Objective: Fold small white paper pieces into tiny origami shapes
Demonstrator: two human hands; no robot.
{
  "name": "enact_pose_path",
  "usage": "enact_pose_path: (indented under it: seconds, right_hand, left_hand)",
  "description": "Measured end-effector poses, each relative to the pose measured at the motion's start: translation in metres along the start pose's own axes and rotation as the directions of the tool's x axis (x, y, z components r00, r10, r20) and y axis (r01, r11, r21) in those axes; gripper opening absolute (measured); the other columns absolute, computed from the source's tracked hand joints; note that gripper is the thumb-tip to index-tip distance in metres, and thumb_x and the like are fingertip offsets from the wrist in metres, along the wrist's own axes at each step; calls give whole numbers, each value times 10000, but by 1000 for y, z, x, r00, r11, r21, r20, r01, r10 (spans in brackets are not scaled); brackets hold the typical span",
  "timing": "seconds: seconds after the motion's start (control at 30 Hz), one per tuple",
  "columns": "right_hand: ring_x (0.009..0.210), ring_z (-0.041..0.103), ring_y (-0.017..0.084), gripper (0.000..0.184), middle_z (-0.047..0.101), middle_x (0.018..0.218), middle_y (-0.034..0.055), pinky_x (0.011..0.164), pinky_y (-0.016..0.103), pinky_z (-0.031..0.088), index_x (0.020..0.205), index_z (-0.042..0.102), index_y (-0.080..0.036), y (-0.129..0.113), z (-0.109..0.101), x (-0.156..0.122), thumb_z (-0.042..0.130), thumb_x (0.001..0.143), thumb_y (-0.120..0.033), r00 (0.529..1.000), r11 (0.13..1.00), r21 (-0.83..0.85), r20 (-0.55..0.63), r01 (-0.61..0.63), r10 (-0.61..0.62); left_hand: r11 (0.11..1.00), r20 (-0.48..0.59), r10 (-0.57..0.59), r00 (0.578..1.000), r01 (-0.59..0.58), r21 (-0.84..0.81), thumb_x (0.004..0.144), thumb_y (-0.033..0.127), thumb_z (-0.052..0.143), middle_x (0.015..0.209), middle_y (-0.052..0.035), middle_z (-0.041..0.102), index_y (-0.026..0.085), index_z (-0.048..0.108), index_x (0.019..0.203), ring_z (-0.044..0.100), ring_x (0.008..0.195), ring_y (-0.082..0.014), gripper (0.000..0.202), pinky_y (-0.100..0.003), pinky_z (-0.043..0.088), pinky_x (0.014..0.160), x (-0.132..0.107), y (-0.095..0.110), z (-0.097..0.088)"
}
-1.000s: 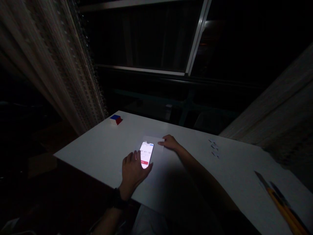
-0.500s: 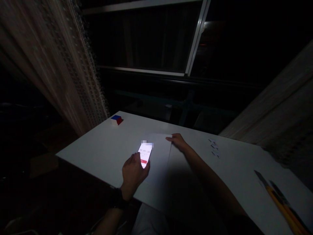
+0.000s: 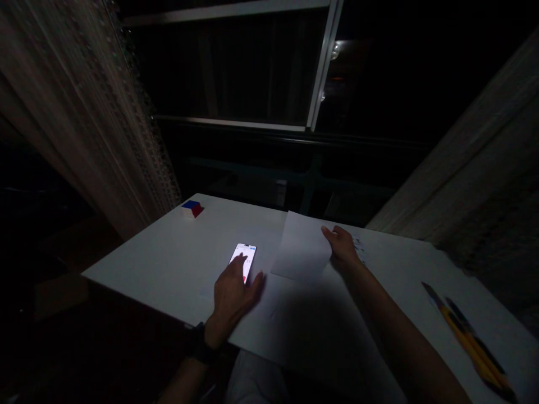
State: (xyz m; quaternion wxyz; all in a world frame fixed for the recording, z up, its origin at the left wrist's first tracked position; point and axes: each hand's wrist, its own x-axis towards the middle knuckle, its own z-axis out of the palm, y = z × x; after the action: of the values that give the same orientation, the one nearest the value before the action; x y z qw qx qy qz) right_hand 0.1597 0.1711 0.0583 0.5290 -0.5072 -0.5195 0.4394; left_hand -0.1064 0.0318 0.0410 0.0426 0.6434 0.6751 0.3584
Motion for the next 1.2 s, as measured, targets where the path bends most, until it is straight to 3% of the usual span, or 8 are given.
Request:
enact_pose_path:
  seconds: [0.07, 0.17, 0.27, 0.33, 0.47, 0.63, 0.9, 1.2]
  right_hand:
    - [435, 437, 100, 493, 490, 501, -51, 394, 216, 303, 607, 360, -218, -12, -11, -17, 689, 530, -578, 998, 999, 7, 43, -34, 34]
    - [412, 427, 93, 501, 490, 483, -49, 379, 210, 286, 586, 364, -210, -25, -27, -38, 710, 512, -564, 991, 997, -23, 114, -67, 70]
    - [404, 440, 101, 471, 496, 466, -45, 380, 215, 303, 575, 402, -204, -30, -47, -48, 726, 511, -539, 992, 996, -32, 88, -86, 88]
    - [479, 523, 142, 414, 574, 543, -11, 445, 249, 386, 646, 504, -198, -28, -62, -51, 708, 542, -543, 995, 996, 15, 49, -89, 89]
    - [685, 615, 213, 404, 669, 749, 36, 622, 319, 461, 773, 617, -211, -10, -90, -64, 698, 555, -542, 995, 994, 59, 38, -97, 95]
    - [820, 621, 225, 457, 670, 937, 80, 776, 371, 449, 962, 623, -146, 16, -105, -88, 746, 578, -360, 936, 982, 140, 343, -129, 74]
    - [742, 621, 195, 400, 684, 851, 75, 714, 344, 462, 914, 641, -123, 27, -114, -88, 737, 590, -337, 908, 970, 131, 395, -204, 137]
    - [751, 635, 181, 366, 690, 875, 66, 725, 305, 480, 936, 650, -149, 30, -118, -91, 719, 620, -319, 902, 954, 173, 401, -244, 158]
  left_hand:
    - [963, 136, -20, 990, 56, -263, 747, 525, 517, 1219, -150, 542, 158, 479, 1225, 516, 1093, -297, 604, -427, 398, 899, 10, 21, 4]
    - [708, 396, 10, 918, 273, -651, 733, 511, 558, 1109, -163, 608, 131, 503, 1199, 587, 982, -252, 604, -342, 459, 797, 28, 58, 16]
    - [446, 567, 136, 812, 462, -767, 685, 479, 628, 847, -127, 668, 102, 604, 1005, 629, 706, -192, 496, -278, 472, 596, 44, 89, 35]
    - [379, 571, 117, 813, 495, -782, 616, 441, 698, 658, -79, 636, 88, 629, 769, 572, 536, -136, 391, -234, 420, 487, 51, 103, 52]
    - [363, 482, 10, 876, 446, -818, 565, 430, 727, 466, 9, 502, 112, 544, 549, 430, 405, -68, 367, -190, 296, 393, 57, 115, 86]
    - [430, 450, 11, 893, 402, -809, 579, 438, 713, 389, 67, 376, 137, 444, 464, 320, 356, -28, 420, -171, 220, 365, 57, 113, 111]
    - [288, 389, -45, 920, 385, -877, 554, 365, 744, 668, -44, 644, 91, 622, 957, 576, 521, -114, 503, -266, 472, 534, 55, 96, 114]
    - [479, 255, 7, 967, 221, -850, 562, 328, 737, 586, -7, 614, 96, 662, 967, 512, 485, -74, 473, -211, 427, 512, 57, 94, 112]
